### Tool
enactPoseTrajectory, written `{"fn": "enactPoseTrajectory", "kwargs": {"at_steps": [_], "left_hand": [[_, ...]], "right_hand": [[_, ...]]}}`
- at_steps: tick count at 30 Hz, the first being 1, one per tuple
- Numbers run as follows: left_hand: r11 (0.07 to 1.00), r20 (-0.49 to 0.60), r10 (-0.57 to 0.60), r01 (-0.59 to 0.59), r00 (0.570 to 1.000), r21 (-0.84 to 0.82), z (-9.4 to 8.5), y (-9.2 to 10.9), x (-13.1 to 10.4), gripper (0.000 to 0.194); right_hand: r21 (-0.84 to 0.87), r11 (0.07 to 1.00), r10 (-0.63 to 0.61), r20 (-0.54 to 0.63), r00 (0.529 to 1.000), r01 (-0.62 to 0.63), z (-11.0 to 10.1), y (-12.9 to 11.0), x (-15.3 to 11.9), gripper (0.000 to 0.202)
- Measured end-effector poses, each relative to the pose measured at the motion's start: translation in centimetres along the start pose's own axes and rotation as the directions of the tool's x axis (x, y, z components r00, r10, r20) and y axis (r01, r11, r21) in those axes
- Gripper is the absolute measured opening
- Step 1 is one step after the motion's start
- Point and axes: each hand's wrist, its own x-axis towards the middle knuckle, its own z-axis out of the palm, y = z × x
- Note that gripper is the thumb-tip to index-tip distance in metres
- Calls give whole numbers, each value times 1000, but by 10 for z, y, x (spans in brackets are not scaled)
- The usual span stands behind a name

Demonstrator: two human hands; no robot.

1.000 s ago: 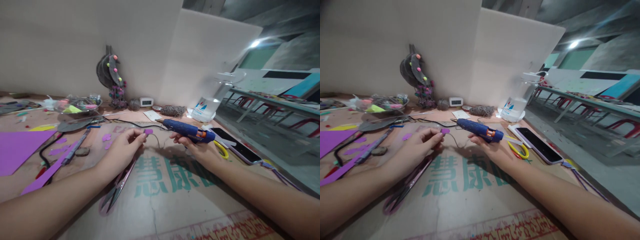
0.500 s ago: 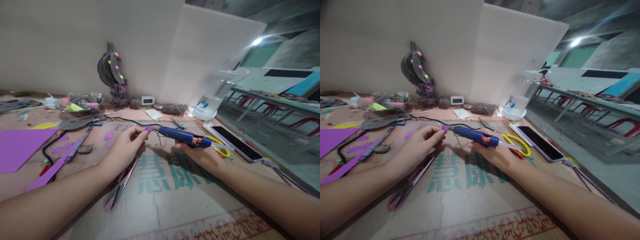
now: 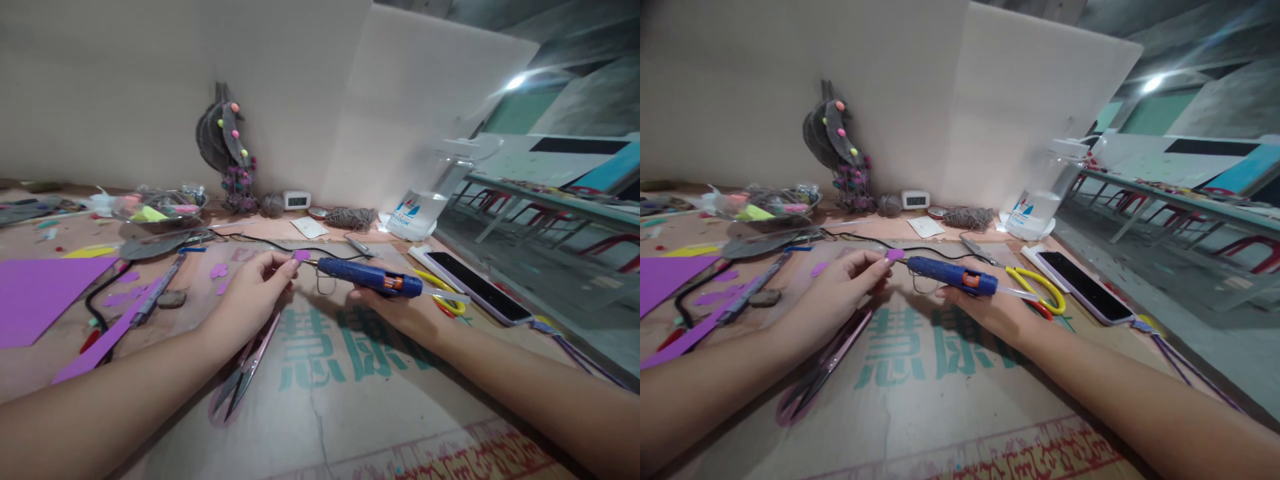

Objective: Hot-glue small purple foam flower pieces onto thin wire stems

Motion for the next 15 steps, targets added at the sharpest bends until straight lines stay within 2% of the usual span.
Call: {"fn": "enactPoseTrajectory", "kwargs": {"at_steps": [8, 15], "left_hand": [[999, -9, 16, -16, 1000, 41, 0, 2, 0, 24], [1000, -5, 5, -5, 1000, 8, 0, 3, -1, 22]], "right_hand": [[-3, 1000, 16, -4, 1000, -16, 2, 0, -1, 17], [-3, 1000, 8, -11, 1000, -8, 2, 0, 0, 16]]}}
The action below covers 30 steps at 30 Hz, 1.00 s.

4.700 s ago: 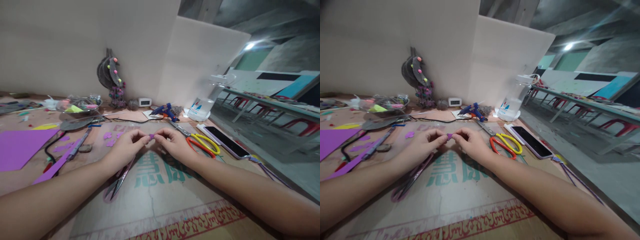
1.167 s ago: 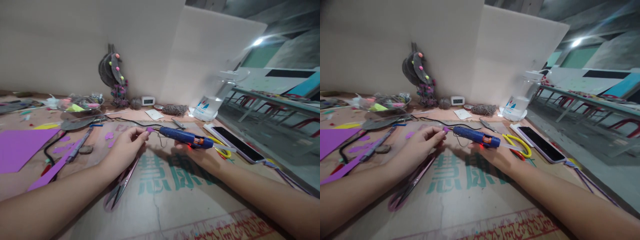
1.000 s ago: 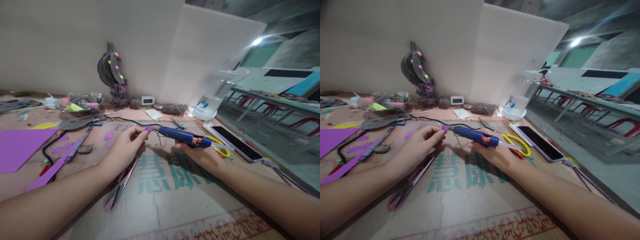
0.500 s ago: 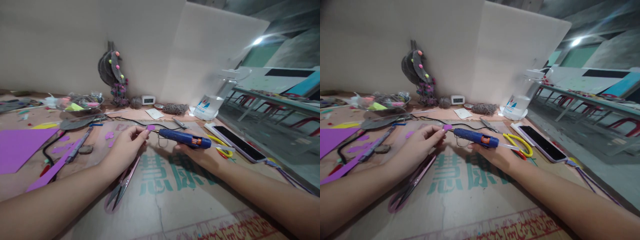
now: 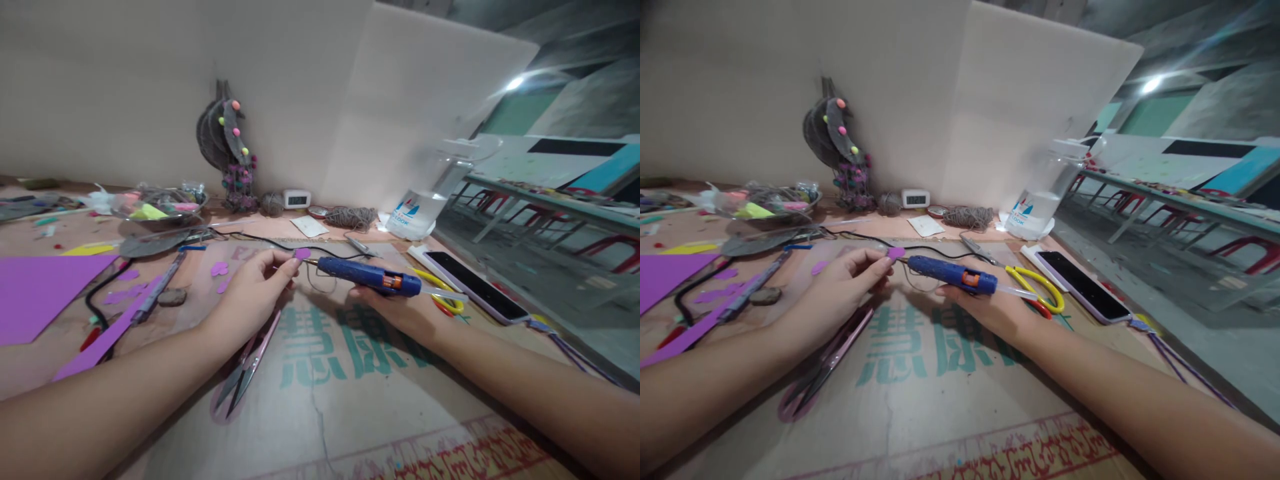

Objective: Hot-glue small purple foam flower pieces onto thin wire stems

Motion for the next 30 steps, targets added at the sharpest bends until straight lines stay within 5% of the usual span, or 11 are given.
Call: {"fn": "enactPoseTrajectory", "kwargs": {"at_steps": [30], "left_hand": [[1000, 2, 1, 0, 1000, -26, -1, -4, 1, 23]], "right_hand": [[-13, 1000, 13, -13, 1000, -13, 1, 2, 0, 15]]}}
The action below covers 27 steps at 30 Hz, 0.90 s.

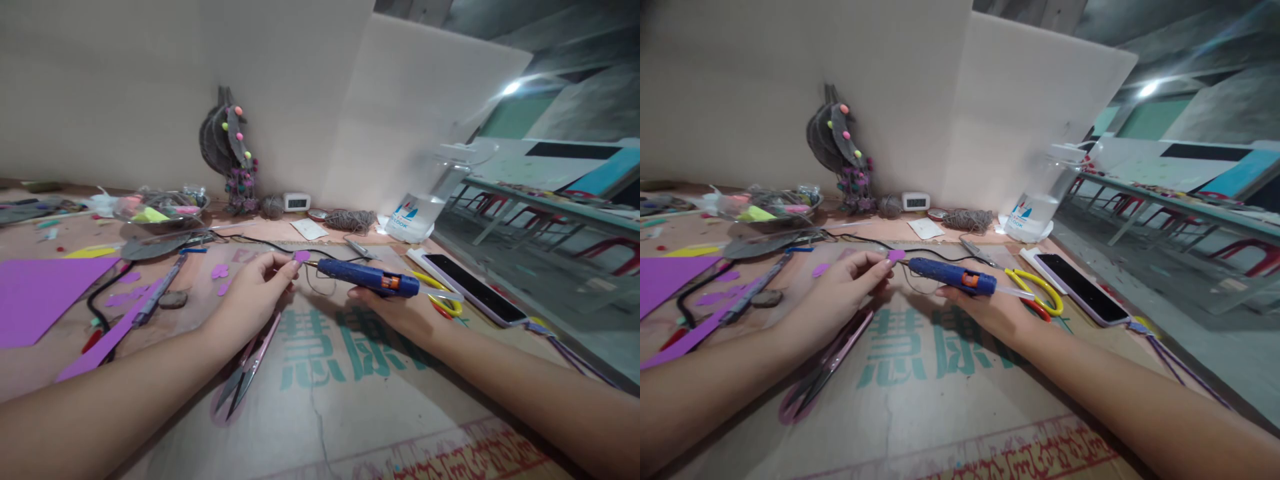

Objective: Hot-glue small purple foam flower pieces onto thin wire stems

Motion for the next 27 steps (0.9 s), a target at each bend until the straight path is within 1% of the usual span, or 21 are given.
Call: {"fn": "enactPoseTrajectory", "kwargs": {"at_steps": [6, 9, 15, 18, 23, 27], "left_hand": [[999, -21, -31, 32, 999, 25, 2, 6, 0, 22], [999, -29, -44, 45, 999, 7, 2, 7, 0, 23], [1000, -6, -7, 7, 1000, -28, 2, 3, 0, 24], [1000, 0, 0, 0, 1000, -15, 1, 3, 0, 25], [1000, 1, -17, 17, 1000, -20, 2, 4, 0, 24], [999, 1, -23, 23, 1000, -28, 3, 4, 0, 23]], "right_hand": [[38, 999, 11, -22, 1000, -10, 0, -4, -1, 13], [35, 999, 4, -29, 1000, -3, 0, -5, -1, 12], [48, 999, 9, -35, 999, -7, 0, -2, -1, 12], [55, 998, 10, -46, 999, -8, 1, 0, 0, 13], [60, 998, -9, -74, 997, 13, 2, 2, 0, 11], [63, 998, -23, -44, 999, 25, 1, 0, 0, 13]]}}
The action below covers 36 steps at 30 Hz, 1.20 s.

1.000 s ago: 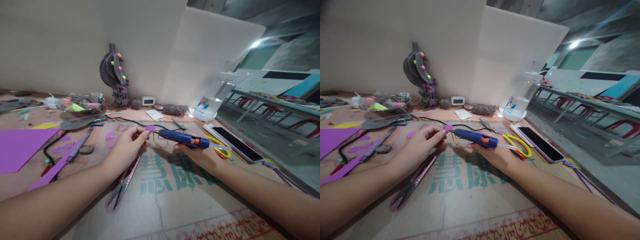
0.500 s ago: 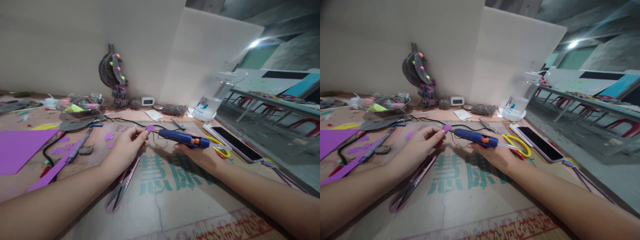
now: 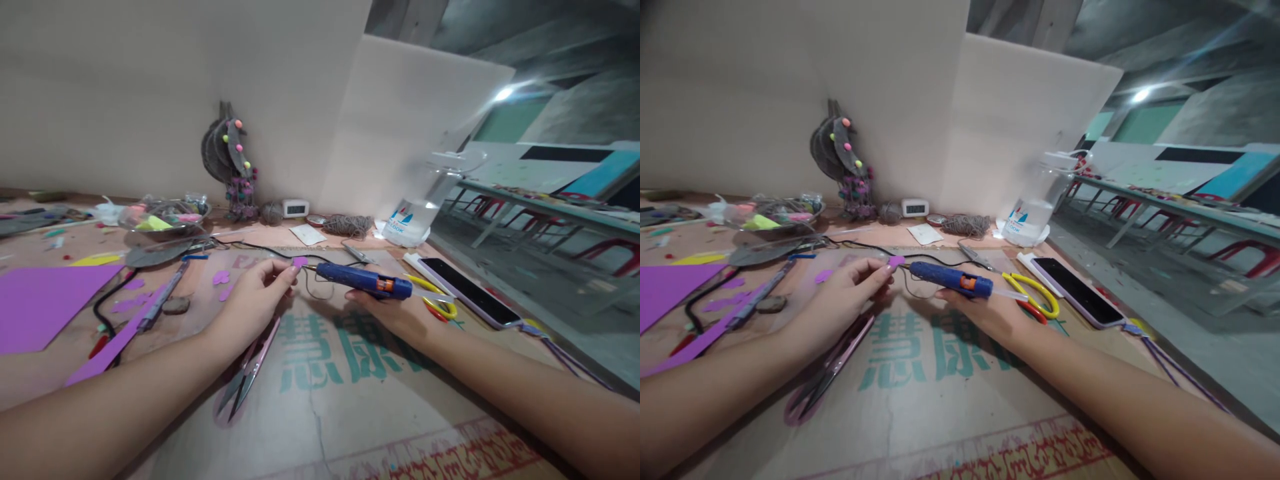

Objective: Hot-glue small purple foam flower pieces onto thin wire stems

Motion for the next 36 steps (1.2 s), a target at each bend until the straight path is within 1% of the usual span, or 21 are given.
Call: {"fn": "enactPoseTrajectory", "kwargs": {"at_steps": [3, 9, 14, 25, 28, 31, 36], "left_hand": [[1000, 9, 4, -4, 1000, 2, 0, -1, 1, 23], [1000, 31, 17, -16, 999, -21, -1, -4, 2, 23], [1000, 21, 23, -23, 1000, 18, 0, -2, 0, 22], [1000, 3, 12, -12, 1000, 12, 0, 0, 0, 23], [1000, -7, 7, -7, 1000, 27, 0, 2, 0, 22], [999, -10, 16, -16, 1000, 48, 0, 2, 1, 22], [1000, -7, -3, 3, 1000, 27, -1, 1, 0, 24]], "right_hand": [[-23, 1000, -8, 5, 1000, 8, 0, 0, 1, 16], [-32, 999, -8, -8, 1000, 8, 2, 4, 0, 15], [-36, 999, -4, -2, 1000, 4, 2, 6, 0, 14], [-66, 997, -28, -8, 1000, 28, 1, 8, 0, 17], [-76, 997, -12, -23, 1000, 11, 1, 6, 1, 18], [-49, 999, 7, -11, 1000, -8, 1, 3, 1, 16], [-32, 999, 30, -35, 999, -32, 1, 2, 1, 14]]}}
